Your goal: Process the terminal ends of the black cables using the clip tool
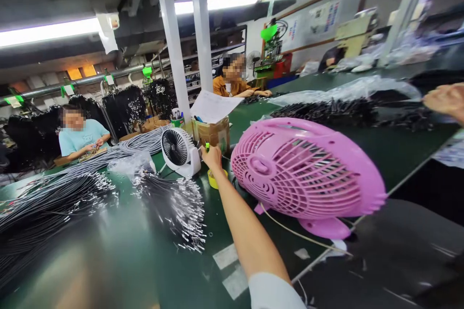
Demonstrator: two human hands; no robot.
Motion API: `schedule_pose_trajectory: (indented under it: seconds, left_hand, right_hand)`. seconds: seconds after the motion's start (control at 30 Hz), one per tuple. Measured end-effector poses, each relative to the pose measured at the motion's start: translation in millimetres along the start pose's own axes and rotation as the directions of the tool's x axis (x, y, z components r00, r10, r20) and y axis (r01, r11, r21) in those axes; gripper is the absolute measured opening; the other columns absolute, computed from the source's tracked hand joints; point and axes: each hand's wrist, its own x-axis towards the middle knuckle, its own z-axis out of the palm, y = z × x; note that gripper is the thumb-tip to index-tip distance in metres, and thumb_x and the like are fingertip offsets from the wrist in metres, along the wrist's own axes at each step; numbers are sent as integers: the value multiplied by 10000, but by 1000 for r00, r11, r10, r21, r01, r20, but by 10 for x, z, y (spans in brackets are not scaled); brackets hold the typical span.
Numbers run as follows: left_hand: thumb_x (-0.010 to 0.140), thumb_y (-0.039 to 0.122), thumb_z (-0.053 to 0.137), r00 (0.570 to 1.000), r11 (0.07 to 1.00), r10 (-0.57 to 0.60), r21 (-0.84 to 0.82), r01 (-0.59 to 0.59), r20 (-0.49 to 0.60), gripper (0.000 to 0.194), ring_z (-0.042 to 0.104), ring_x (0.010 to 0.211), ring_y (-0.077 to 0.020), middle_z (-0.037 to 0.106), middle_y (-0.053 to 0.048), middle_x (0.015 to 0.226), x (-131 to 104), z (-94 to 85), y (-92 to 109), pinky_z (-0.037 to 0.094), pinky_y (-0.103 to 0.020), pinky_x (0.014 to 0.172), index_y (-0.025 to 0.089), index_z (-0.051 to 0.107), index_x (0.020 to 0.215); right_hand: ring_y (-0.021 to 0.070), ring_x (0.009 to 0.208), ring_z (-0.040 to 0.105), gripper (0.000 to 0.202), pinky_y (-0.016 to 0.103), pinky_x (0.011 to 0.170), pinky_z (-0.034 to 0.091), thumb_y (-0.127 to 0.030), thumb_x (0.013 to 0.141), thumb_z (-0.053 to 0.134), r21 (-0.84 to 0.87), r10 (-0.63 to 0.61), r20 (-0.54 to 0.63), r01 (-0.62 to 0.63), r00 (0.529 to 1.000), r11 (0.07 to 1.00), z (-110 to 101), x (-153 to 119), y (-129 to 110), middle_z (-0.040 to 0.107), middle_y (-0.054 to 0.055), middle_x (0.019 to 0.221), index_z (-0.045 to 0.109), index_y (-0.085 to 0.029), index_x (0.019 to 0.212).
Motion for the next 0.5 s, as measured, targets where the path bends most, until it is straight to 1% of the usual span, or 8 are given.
schedule_pose_trajectory:
  seconds: [0.13, 0.27, 0.37, 0.5]
  left_hand:
    - [791, 610, 380, 1000, 1000, -22, -12, 22, 9, 573, 533, 523, -148, 637, -37, 691, -53, -16, 84, 413, -236, 517, 158, 708, 920]
    - [794, 599, 381, 999, 999, -32, -15, 32, 14, 570, 535, 529, -144, 638, -42, 701, -92, -26, 149, 413, -230, 518, 147, 703, 923]
    - [789, 590, 392, 999, 999, -30, -12, 30, 13, 521, 548, 540, -152, 643, -23, 688, -93, -29, 165, 423, -233, 529, 190, 706, 899]
    - [787, 556, 412, 1000, 1000, -14, 7, 14, -8, 436, 564, 574, -171, 643, 0, 669, -81, -29, 157, 439, -248, 572, 245, 711, 857]
  right_hand:
    - [204, 963, 603, 263, 386, 801, 516, -297, 891, 549, 22, 42, 13, -42, 999, 999, 112, -18, 129, 593, 77, 1124, 564, -165, 1118]
    - [210, 974, 598, 272, 396, 807, 514, -296, 892, 547, 23, 118, -8, -118, 993, 993, 147, -12, 122, 587, 81, 1135, 559, -161, 1127]
    - [218, 999, 586, 288, 421, 833, 503, -300, 893, 544, 10, 202, -40, -202, 978, 979, 168, -59, 71, 573, 93, 1164, 553, -148, 1137]
    - [221, 1025, 572, 286, 430, 856, 492, -299, 894, 539, 8, 301, -65, -301, 951, 954, 193, -149, 18, 553, 96, 1200, 552, -161, 1144]
